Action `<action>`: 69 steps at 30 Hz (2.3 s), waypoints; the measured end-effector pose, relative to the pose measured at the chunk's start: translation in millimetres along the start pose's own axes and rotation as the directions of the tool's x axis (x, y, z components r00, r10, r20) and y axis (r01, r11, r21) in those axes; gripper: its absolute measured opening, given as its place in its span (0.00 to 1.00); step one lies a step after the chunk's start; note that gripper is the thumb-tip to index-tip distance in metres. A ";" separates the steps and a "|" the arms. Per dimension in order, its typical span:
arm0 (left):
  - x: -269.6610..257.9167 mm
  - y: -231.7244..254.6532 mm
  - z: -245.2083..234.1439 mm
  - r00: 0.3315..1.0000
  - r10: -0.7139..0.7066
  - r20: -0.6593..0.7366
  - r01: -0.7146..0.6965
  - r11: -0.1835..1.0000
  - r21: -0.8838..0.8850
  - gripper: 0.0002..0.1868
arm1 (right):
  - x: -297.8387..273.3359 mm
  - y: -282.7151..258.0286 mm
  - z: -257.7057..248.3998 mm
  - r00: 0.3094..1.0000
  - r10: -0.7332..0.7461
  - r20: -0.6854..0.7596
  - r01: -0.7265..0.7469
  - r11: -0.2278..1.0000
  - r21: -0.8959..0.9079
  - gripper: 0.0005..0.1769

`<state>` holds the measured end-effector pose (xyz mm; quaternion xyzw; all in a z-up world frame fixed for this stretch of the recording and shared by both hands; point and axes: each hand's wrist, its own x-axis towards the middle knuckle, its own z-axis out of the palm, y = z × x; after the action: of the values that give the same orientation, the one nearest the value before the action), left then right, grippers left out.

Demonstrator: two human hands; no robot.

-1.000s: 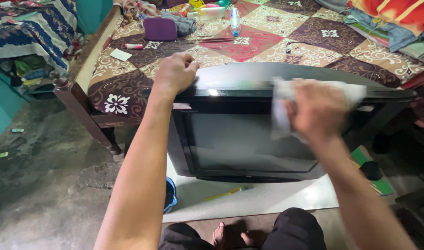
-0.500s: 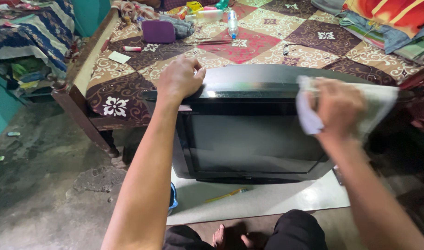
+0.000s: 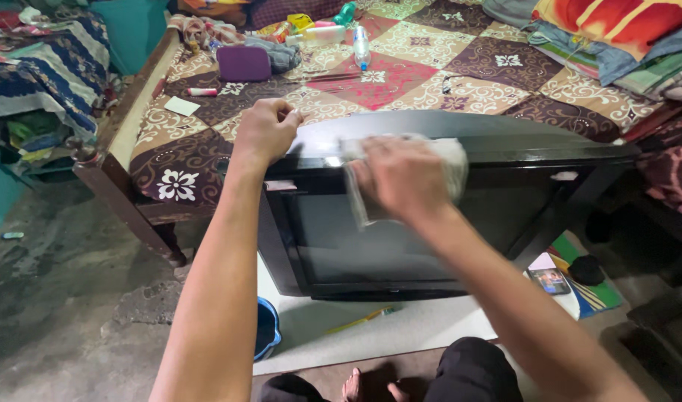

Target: The person cleans the top surface of a CRT television using a cloth and a toothbrush. They wipe the top and sides of the television casing, occasionally folding the cloth to use a clean section.

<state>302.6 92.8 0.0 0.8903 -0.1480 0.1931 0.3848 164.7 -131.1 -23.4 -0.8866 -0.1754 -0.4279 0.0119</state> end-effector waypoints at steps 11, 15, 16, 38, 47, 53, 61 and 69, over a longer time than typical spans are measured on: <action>-9.9 13.1 -6.2 0.998 0.042 0.048 -0.045 0.997 0.065 0.16 | -97.2 179.3 -68.8 0.978 0.202 -0.056 -0.208 0.912 -0.354 0.18; -15.1 23.9 -6.9 0.997 -0.005 0.080 -0.008 0.986 0.165 0.16 | -90.2 180.8 -61.5 0.942 0.335 0.037 -0.307 0.899 -0.312 0.15; -16.9 26.6 -6.0 0.995 -0.025 0.096 0.003 0.976 0.216 0.15 | -85.3 179.3 -55.5 0.922 0.372 0.102 -0.332 0.900 -0.282 0.15; -18.7 21.5 -7.4 0.997 0.063 0.036 -0.069 0.978 0.196 0.13 | 65.0 94.8 -15.0 0.347 0.299 0.889 -0.749 0.659 0.071 0.50; -22.4 27.0 -9.0 0.997 0.004 0.072 -0.025 0.957 0.290 0.14 | 19.7 195.0 -22.1 0.449 0.407 0.795 -0.646 0.763 -0.026 0.44; -23.3 39.9 -1.6 0.991 -0.055 0.120 0.002 0.917 0.399 0.14 | 29.4 191.8 0.1 0.355 0.494 0.794 -0.633 0.752 -0.185 0.42; -18.0 33.3 3.1 0.991 -0.056 0.119 0.006 0.925 0.379 0.15 | 80.9 125.6 105.4 0.434 0.280 0.857 -0.328 0.935 -0.139 0.40; -5.9 14.4 7.1 0.990 0.042 -0.134 -0.025 0.992 0.121 0.26 | 74.6 87.1 95.4 0.619 -0.027 0.785 -0.287 0.922 0.258 0.46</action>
<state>293.1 78.7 1.9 0.8939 -0.1246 0.2684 0.3367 307.3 -174.1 -15.7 -0.9759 -0.1725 0.0375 0.1284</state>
